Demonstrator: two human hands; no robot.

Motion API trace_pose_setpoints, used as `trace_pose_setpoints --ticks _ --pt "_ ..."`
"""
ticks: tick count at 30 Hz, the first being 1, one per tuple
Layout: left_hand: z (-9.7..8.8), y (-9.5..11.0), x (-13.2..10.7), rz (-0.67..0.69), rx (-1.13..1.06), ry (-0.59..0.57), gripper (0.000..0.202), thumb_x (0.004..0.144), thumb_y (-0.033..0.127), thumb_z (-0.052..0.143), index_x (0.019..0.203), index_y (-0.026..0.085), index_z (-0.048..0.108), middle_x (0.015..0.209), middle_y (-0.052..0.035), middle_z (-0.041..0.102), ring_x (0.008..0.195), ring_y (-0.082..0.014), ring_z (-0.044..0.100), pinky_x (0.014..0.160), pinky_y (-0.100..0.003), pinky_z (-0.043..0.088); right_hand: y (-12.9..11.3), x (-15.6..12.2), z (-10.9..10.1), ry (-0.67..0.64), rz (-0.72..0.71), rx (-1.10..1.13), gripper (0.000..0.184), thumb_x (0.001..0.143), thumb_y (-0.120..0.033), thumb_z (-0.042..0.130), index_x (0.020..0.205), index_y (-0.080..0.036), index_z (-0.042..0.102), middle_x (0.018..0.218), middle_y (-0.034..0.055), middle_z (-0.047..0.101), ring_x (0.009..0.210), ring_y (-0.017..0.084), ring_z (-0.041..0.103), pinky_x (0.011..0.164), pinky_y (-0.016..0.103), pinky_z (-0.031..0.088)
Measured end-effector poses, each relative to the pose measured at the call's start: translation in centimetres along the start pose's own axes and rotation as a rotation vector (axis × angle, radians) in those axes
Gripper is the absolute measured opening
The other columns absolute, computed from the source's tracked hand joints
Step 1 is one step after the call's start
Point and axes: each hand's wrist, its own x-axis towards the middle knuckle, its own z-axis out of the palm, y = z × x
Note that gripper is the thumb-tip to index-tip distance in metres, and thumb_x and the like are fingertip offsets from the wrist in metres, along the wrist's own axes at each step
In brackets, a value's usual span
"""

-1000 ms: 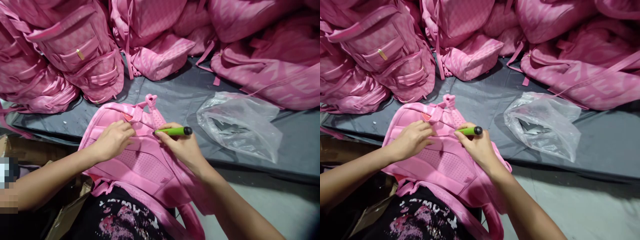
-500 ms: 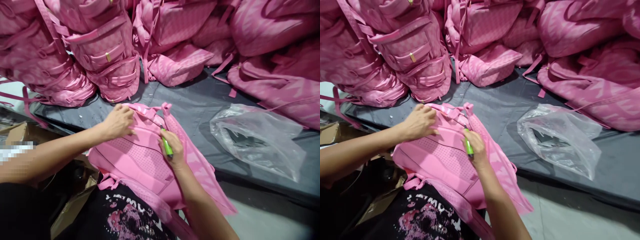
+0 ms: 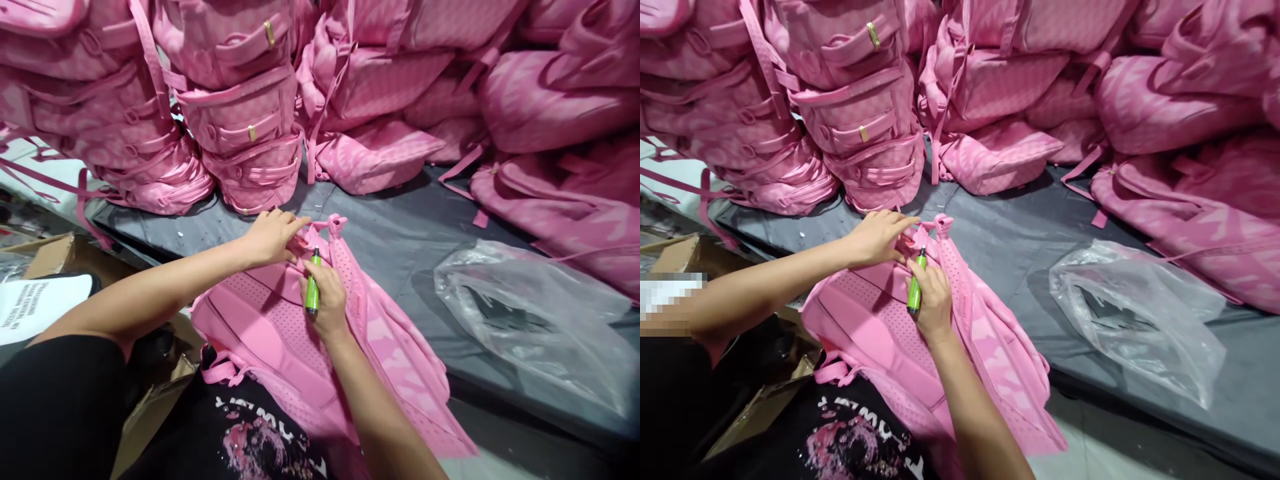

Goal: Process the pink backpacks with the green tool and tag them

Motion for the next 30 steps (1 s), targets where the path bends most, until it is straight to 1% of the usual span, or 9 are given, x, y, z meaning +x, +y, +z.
trace_pose_setpoints --ticks 5,8,11,13,17,21,24,27,30 --pt "1.3 0.0 0.7 -0.017 0.164 -0.034 0.062 0.077 0.041 0.069 0.130 0.015 0.051 0.115 -0.0136 0.060 0.104 -0.0302 0.053 0.085 -0.040 0.038 -1.6 -1.6 -1.2 -0.088 -0.025 0.070 0.029 0.085 -0.013 0.059 0.113 -0.022 0.058 0.084 0.0054 0.060 0.080 0.021 0.058 0.074 0.038 0.049" --pt "1.6 0.3 -0.2 0.055 0.184 0.013 0.079 0.079 0.048 0.067 0.144 0.017 0.036 0.126 -0.0150 0.055 0.113 -0.0308 0.050 0.095 -0.044 0.035 -1.2 -1.2 -2.1 -0.120 -0.021 0.115 0.028 0.086 -0.017 0.059 0.113 -0.022 0.057 0.090 0.0067 0.063 0.084 0.022 0.060 0.075 0.038 0.050" --pt "1.6 0.8 -1.1 0.127 0.199 0.044 0.103 0.074 0.059 0.066 0.153 0.017 0.015 0.146 -0.0198 0.039 0.134 -0.0351 0.035 0.111 -0.053 0.019 -0.4 -0.9 -2.5 -0.168 0.035 0.176 0.028 0.090 -0.022 0.057 0.118 -0.024 0.056 0.096 0.0062 0.066 0.088 0.021 0.062 0.079 0.037 0.051" --pt "1.8 1.1 -1.3 0.137 0.219 0.021 0.114 0.070 0.062 0.068 0.154 0.016 0.006 0.153 -0.0226 0.027 0.141 -0.0376 0.024 0.113 -0.058 0.011 -0.2 -1.2 -2.4 -0.151 0.118 0.193 0.032 0.090 -0.025 0.057 0.122 -0.023 0.055 0.102 0.0070 0.066 0.091 0.022 0.063 0.081 0.038 0.052" --pt "2.8 1.3 -0.9 0.098 0.262 -0.026 0.114 0.071 0.055 0.071 0.154 0.016 0.003 0.155 -0.0225 0.025 0.140 -0.0376 0.026 0.112 -0.059 0.014 -0.3 -1.5 -2.3 -0.096 0.291 0.190 0.033 0.089 -0.026 0.057 0.121 -0.022 0.053 0.106 0.0079 0.065 0.087 0.020 0.066 0.078 0.035 0.054" --pt "3.6 1.1 -0.8 0.088 0.244 0.007 0.088 0.086 0.050 0.057 0.153 0.014 0.014 0.149 -0.0202 0.036 0.131 -0.0352 0.039 0.105 -0.050 0.030 0.7 0.7 -3.5 -0.358 0.175 0.160 0.021 0.091 -0.026 0.057 0.111 -0.022 0.062 0.101 0.0063 0.071 0.089 0.020 0.066 0.080 0.035 0.052" --pt "3.8 0.8 -0.9 0.095 0.214 0.039 0.067 0.096 0.047 0.038 0.152 0.013 0.021 0.147 -0.0195 0.039 0.130 -0.0341 0.040 0.102 -0.048 0.033 1.8 2.5 -4.7 -0.569 0.159 0.165 0.026 0.092 -0.037 0.058 0.112 -0.022 0.066 0.103 0.0066 0.072 0.092 0.022 0.066 0.083 0.038 0.050" --pt "4.3 0.6 -0.7 0.061 0.180 0.027 0.073 0.093 0.047 0.046 0.152 0.015 0.020 0.154 -0.0180 0.029 0.136 -0.0344 0.033 0.108 -0.050 0.026 2.1 3.5 -5.0 -0.641 0.195 0.206 0.029 0.093 -0.040 0.056 0.114 -0.022 0.067 0.107 0.0072 0.071 0.099 0.022 0.064 0.089 0.040 0.048" --pt "4.8 0.4 -0.3 -0.039 0.135 0.018 0.084 0.085 0.047 0.058 0.153 0.018 0.018 0.158 -0.0169 0.021 0.142 -0.0360 0.024 0.109 -0.052 0.025 1.7 4.3 -4.5 -0.672 0.265 0.222 0.025 0.094 -0.031 0.054 0.112 -0.022 0.068 0.110 0.0063 0.070 0.104 0.021 0.063 0.093 0.040 0.047"
